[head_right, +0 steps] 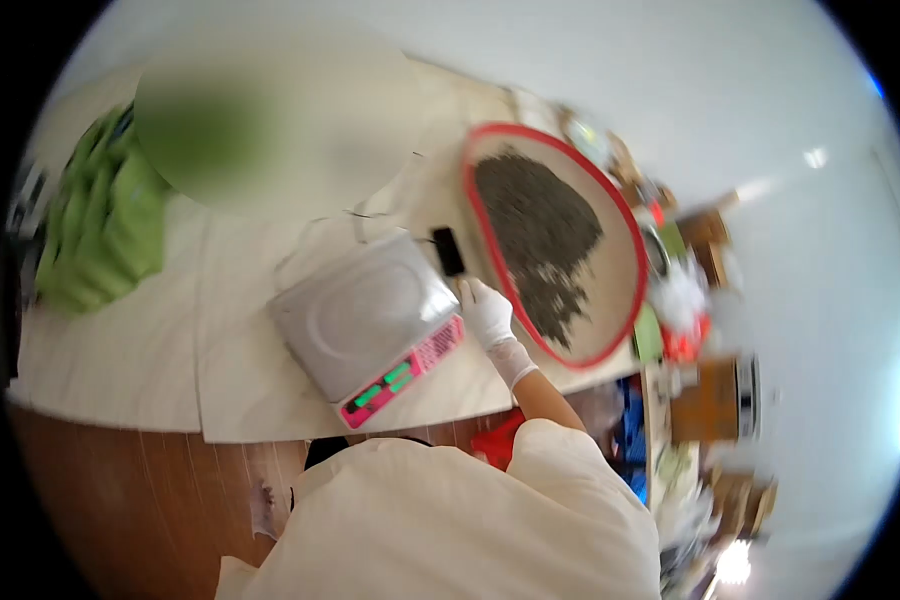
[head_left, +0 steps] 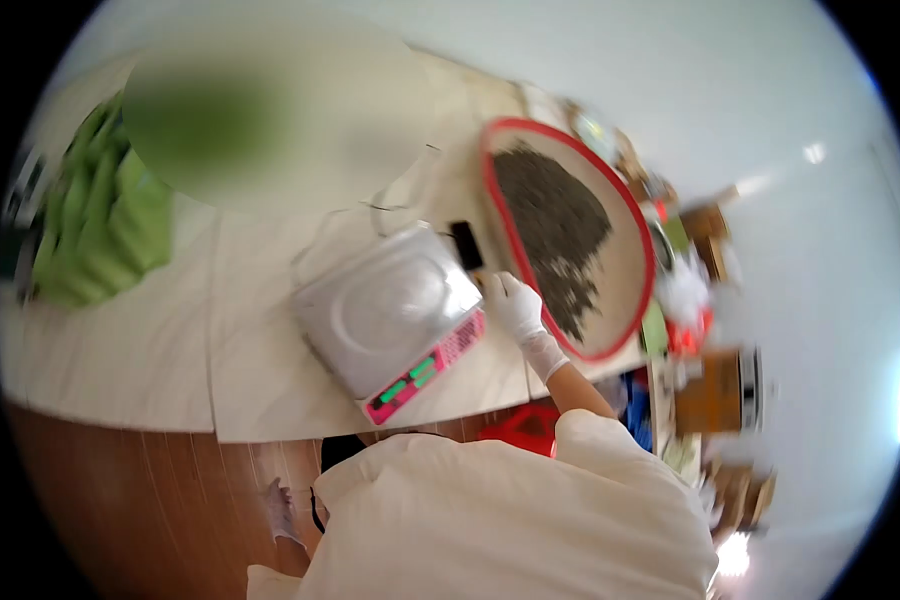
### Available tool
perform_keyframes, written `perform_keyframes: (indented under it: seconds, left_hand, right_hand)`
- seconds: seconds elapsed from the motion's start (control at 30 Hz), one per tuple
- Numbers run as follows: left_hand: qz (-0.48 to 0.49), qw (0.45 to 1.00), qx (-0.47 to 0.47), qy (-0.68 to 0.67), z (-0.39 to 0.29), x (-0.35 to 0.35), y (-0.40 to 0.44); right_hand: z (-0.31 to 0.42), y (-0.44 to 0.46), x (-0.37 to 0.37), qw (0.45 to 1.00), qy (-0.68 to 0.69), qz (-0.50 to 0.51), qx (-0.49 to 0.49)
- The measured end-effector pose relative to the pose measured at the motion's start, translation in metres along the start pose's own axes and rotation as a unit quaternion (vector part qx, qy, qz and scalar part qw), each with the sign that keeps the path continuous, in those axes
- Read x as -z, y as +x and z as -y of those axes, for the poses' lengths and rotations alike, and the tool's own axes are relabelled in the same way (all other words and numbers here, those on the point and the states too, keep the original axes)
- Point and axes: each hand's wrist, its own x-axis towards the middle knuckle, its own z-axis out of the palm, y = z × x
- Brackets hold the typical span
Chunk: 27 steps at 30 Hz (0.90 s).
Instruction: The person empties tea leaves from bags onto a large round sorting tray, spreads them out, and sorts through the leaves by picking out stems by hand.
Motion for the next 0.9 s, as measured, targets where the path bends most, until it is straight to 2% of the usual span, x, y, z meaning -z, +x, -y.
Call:
perform_keyframes:
  seconds: [0.07,0.1,0.2,0.27,0.33,0.4,0.47,0.5,0.53,0.57,0.6,0.67,0.8,0.87,0.9]
  left_hand:
    - [0.037,0.996,0.057,0.065,-0.012,-0.022,-0.008]
    - [0.048,0.992,0.048,0.103,-0.017,-0.032,-0.014]
    - [0.105,0.963,0.025,0.247,-0.028,-0.073,-0.035]
    - [0.107,0.95,0.0,0.295,-0.033,-0.113,-0.07]
    - [0.128,0.935,-0.023,0.33,-0.026,-0.158,-0.102]
    - [0.161,0.905,-0.06,0.389,-0.018,-0.201,-0.121]
    - [0.213,0.855,-0.095,0.462,0.0,-0.263,-0.134]
    - [0.249,0.825,-0.112,0.495,0.006,-0.291,-0.146]
    - [0.322,0.812,-0.155,0.461,0.011,-0.315,-0.176]
    - [0.324,0.8,-0.162,0.479,0.006,-0.354,-0.234]
    - [0.332,0.782,-0.177,0.497,0.009,-0.386,-0.259]
    - [0.353,0.756,-0.182,0.52,0.012,-0.441,-0.294]
    - [0.388,0.73,-0.218,0.519,0.013,-0.532,-0.342]
    - [0.481,0.684,-0.27,0.477,0.009,-0.58,-0.35]
    - [0.484,0.683,-0.275,0.474,0.006,-0.604,-0.361]
  right_hand:
    - [-0.083,-0.071,0.02,0.984,-0.046,0.033,-0.17]
    - [-0.117,-0.112,0.027,0.973,-0.047,0.06,-0.22]
    - [-0.205,-0.253,0.015,0.936,-0.022,0.094,-0.34]
    - [-0.268,-0.367,-0.021,0.903,-0.029,0.193,-0.383]
    - [-0.292,-0.453,-0.022,0.791,0.059,0.371,-0.483]
    - [-0.308,-0.528,-0.025,0.718,0.111,0.473,-0.499]
    - [-0.317,-0.589,-0.034,0.625,0.187,0.409,-0.637]
    - [-0.321,-0.603,-0.031,0.619,0.199,0.412,-0.638]
    - [-0.325,-0.616,-0.025,0.64,0.17,0.447,-0.601]
    - [-0.332,-0.623,-0.026,0.663,0.141,0.478,-0.559]
    - [-0.342,-0.625,-0.029,0.66,0.148,0.479,-0.559]
    - [-0.363,-0.632,-0.048,0.659,0.118,0.354,-0.653]
    - [-0.42,-0.562,-0.052,0.689,0.123,0.234,-0.675]
    - [-0.443,-0.52,-0.052,0.7,0.131,0.192,-0.675]
    - [-0.454,-0.494,-0.043,0.708,0.133,0.158,-0.675]
